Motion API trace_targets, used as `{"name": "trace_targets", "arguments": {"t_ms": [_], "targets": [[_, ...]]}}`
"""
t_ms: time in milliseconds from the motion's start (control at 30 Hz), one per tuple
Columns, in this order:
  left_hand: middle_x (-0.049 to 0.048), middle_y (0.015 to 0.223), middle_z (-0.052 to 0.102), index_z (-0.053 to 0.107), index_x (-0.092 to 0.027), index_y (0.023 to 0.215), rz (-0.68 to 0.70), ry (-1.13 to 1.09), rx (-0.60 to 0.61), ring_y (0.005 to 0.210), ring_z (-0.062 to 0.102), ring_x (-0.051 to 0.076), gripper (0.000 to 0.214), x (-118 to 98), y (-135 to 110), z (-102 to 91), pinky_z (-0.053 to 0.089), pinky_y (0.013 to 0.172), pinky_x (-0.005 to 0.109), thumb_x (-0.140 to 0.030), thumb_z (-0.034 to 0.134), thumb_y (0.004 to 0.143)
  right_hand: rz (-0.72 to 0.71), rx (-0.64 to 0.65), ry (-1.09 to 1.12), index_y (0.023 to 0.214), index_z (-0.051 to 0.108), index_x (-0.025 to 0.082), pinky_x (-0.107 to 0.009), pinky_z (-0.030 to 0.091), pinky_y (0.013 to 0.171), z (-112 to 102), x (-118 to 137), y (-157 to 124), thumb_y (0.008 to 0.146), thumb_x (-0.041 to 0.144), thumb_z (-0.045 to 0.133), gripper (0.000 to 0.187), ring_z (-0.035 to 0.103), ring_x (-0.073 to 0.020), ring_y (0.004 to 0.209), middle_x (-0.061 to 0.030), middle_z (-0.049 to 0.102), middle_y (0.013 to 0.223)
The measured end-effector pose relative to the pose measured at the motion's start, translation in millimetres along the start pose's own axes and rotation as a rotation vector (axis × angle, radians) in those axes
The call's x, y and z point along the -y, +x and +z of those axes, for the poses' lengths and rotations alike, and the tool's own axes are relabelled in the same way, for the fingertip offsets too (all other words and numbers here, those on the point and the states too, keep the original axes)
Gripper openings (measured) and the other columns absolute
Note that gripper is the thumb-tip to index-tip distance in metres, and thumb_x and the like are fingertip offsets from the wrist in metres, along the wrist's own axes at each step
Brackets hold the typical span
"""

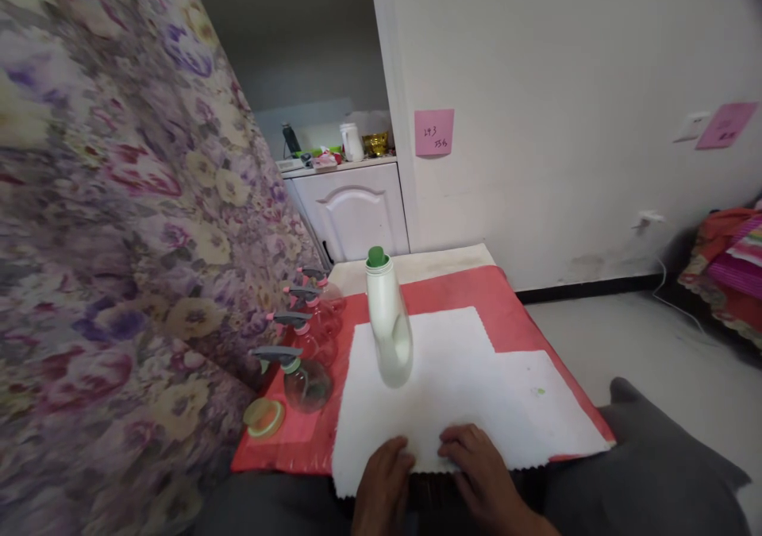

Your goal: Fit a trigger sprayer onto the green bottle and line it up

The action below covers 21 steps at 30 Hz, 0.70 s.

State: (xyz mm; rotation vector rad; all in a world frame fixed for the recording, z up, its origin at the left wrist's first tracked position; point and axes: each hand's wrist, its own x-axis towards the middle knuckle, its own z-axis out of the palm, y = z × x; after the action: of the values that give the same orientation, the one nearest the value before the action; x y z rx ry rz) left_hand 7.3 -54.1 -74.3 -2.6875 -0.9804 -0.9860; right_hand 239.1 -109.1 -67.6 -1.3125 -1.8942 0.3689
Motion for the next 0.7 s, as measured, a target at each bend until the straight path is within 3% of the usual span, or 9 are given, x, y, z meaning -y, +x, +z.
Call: {"name": "trace_targets", "arguments": {"t_ms": [167, 333, 567, 700], "targets": [[0.0086, 0.117, 0.075, 0.068, -0.026, 0.110, -0.113, -0.045, 0.006, 0.107, 0.071, 0.018, 0.027, 26, -17, -22.3, 0.062, 0.087, 0.028, -0.017, 0.048, 0.094, 0.010, -0.057, 0.055, 0.103, 0.062, 0.025, -0.039, 0.053, 0.089, -9, -6, -7, 0.083, 0.002, 0.044, 0.035, 0.061, -0.0234, 0.105, -0.0088, 0.065, 0.112], [0.0069, 0.108, 0.078, 0.074, -0.030, 0.100, -0.283, -0.113, 0.041, 0.099, 0.074, 0.019, 0.027, 47, -27, -45.8, 0.063, 0.084, 0.031, -0.040, 0.049, 0.096, 0.075, -0.098, -0.061, 0.105, 0.066, 0.026, -0.047, 0.053, 0.090, -29, -27, -24, 0.082, 0.003, 0.046, 0.038, 0.064, -0.0265, 0.105, -0.0091, 0.069, 0.111], [0.0064, 0.101, 0.078, 0.078, -0.027, 0.086, -0.633, -0.372, 0.117, 0.098, 0.073, 0.024, 0.043, 61, -15, -64.9, 0.060, 0.090, 0.036, -0.064, 0.054, 0.086, 0.235, -0.130, -0.082, 0.098, 0.072, 0.026, -0.049, 0.052, 0.091, -61, -55, -34, 0.089, 0.022, 0.055, 0.019, 0.064, -0.0294, 0.105, -0.0108, 0.071, 0.109], [0.0064, 0.088, 0.077, 0.076, -0.022, 0.082, -0.794, -0.449, 0.098, 0.089, 0.072, 0.026, 0.049, 65, -7, -67.3, 0.059, 0.082, 0.035, -0.067, 0.058, 0.080, 0.285, -0.126, -0.070, 0.096, 0.071, 0.026, -0.045, 0.052, 0.088, -71, -63, -31, 0.093, 0.030, 0.054, 0.019, 0.064, -0.0275, 0.099, -0.0098, 0.070, 0.104]]}}
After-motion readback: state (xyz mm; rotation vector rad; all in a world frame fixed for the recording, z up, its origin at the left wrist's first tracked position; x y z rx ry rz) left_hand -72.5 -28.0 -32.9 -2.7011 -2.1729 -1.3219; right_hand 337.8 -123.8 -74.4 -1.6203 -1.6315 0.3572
